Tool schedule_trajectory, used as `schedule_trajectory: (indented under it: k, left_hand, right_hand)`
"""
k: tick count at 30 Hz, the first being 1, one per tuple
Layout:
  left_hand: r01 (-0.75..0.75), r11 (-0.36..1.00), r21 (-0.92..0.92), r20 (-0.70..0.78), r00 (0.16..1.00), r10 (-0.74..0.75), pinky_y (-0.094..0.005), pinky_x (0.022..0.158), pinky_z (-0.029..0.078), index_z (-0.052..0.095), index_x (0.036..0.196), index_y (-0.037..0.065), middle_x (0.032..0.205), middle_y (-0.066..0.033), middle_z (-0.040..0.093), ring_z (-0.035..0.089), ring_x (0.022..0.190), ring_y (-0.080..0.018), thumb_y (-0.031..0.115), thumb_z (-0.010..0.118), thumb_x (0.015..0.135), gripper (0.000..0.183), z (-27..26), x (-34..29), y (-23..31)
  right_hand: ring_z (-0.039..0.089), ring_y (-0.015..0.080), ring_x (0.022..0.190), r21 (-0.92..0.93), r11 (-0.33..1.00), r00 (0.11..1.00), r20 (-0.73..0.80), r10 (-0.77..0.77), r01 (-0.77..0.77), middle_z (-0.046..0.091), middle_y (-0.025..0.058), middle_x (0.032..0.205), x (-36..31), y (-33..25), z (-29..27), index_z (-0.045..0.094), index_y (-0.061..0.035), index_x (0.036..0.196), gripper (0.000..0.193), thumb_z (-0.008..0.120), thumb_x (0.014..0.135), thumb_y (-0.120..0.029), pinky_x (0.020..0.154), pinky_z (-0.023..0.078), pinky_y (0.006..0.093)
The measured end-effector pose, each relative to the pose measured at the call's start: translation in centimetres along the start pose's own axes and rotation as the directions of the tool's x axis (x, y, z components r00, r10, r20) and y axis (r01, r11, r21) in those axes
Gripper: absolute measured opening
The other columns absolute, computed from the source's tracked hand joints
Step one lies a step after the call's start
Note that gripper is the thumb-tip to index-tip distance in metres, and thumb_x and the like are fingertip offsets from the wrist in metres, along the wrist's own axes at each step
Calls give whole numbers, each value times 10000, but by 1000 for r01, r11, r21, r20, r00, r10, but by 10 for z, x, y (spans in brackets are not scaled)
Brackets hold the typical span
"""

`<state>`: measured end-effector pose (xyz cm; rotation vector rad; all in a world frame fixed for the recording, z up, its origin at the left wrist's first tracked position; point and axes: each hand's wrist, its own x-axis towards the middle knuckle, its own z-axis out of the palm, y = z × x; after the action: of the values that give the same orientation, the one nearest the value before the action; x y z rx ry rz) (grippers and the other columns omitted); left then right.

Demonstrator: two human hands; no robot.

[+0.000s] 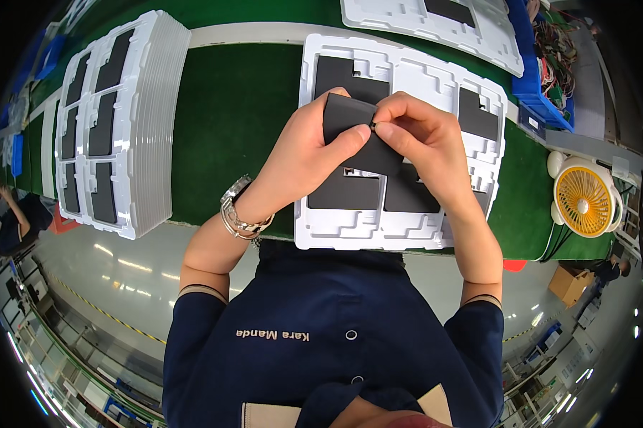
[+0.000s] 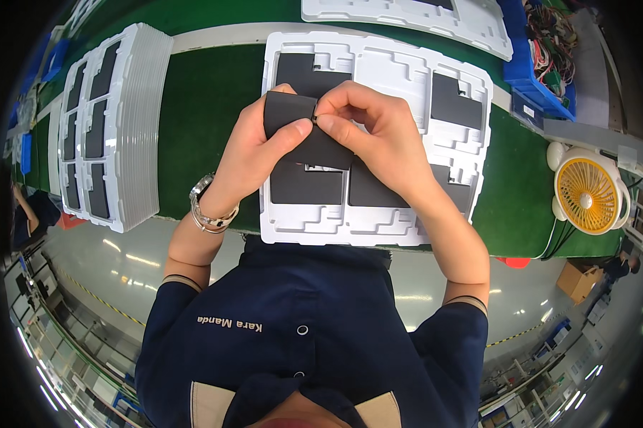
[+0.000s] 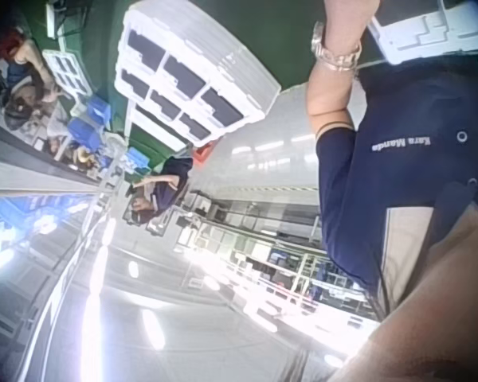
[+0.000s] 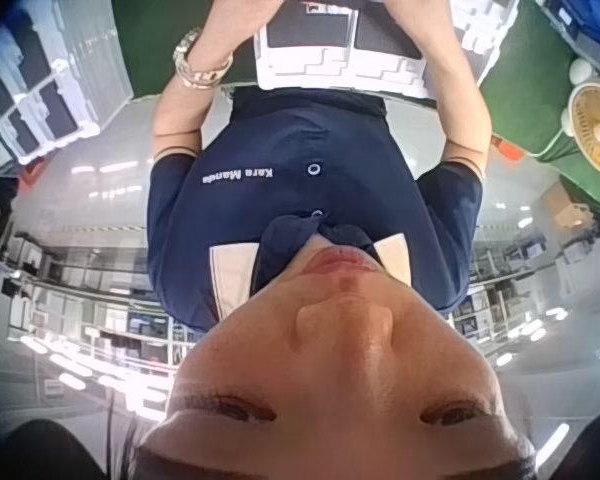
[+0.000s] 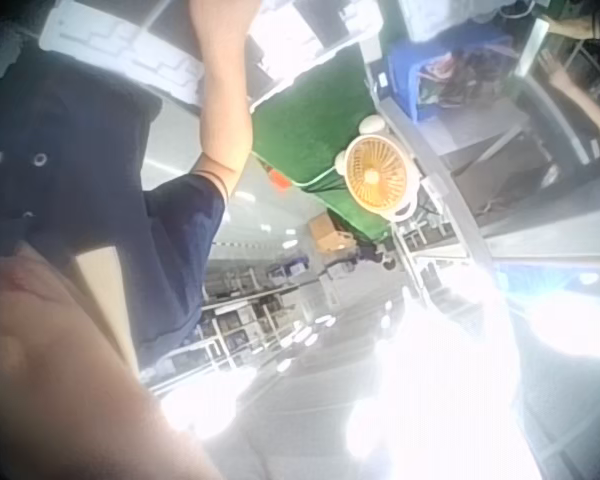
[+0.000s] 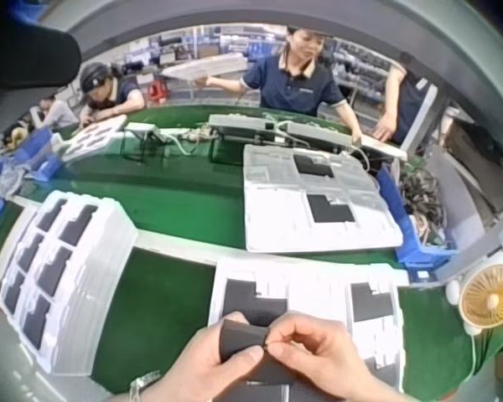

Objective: Manually fitting black components into a white tray on an assembly line.

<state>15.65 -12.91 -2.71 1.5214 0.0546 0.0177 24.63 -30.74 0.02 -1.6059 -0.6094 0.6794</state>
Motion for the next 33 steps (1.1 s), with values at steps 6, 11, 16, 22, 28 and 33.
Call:
schedule_trajectory:
  k: [6,11,16,22,28,33]
  left_hand:
    - [94,982,-164,-13,995,-97,-201,569,482,552,969,30,835,21,545,529,723,-33,186,603,952,166,4,-1,4]
    - [153,954,-258,-6,987,-159,-254,706,513,543,1064,0,887,-9,612,603,783,-78,176,606,961,213,0,-1,13]
    - [-66,991,-113,-89,994,57,-318,889,494,513,1232,1,1182,-88,589,591,1057,-160,132,555,971,295,-3,5,-1]
    - [-154,986,-70,-176,974,139,-348,924,485,463,1351,10,1352,-147,525,566,1157,-215,111,524,967,402,-5,6,0]
    - [-129,991,-42,-161,980,121,-342,908,484,469,1344,1,1313,-152,554,576,1135,-210,93,521,951,406,-3,4,3]
    - [-169,985,24,-177,969,171,-333,925,470,486,1319,-12,1257,-148,588,580,1110,-201,59,531,936,391,-5,6,3]
  right_hand:
    - [563,60,821,67,991,993,51,109,-112,617,-10,851,3,-9,-10,632,-11,1006,116,657,918,-83,762,464,225]
    - [466,26,642,-150,956,945,177,276,-252,558,-44,711,1,-20,-26,611,-32,1013,131,659,933,-124,567,370,208]
    - [412,26,601,-311,941,988,29,150,-134,505,-57,659,2,-25,-48,640,-13,979,127,647,941,-135,526,323,222]
    - [388,35,583,-416,871,963,-167,211,-263,498,-54,648,4,-7,-103,668,-10,1022,173,637,944,-161,511,305,222]
    - [492,112,547,-523,822,957,-277,85,-224,572,28,628,8,15,-98,702,-43,1044,189,670,896,-156,521,400,282]
    - [584,266,769,-856,470,944,-307,-124,-216,621,80,819,0,10,-115,690,-73,1050,233,717,823,-122,705,477,367]
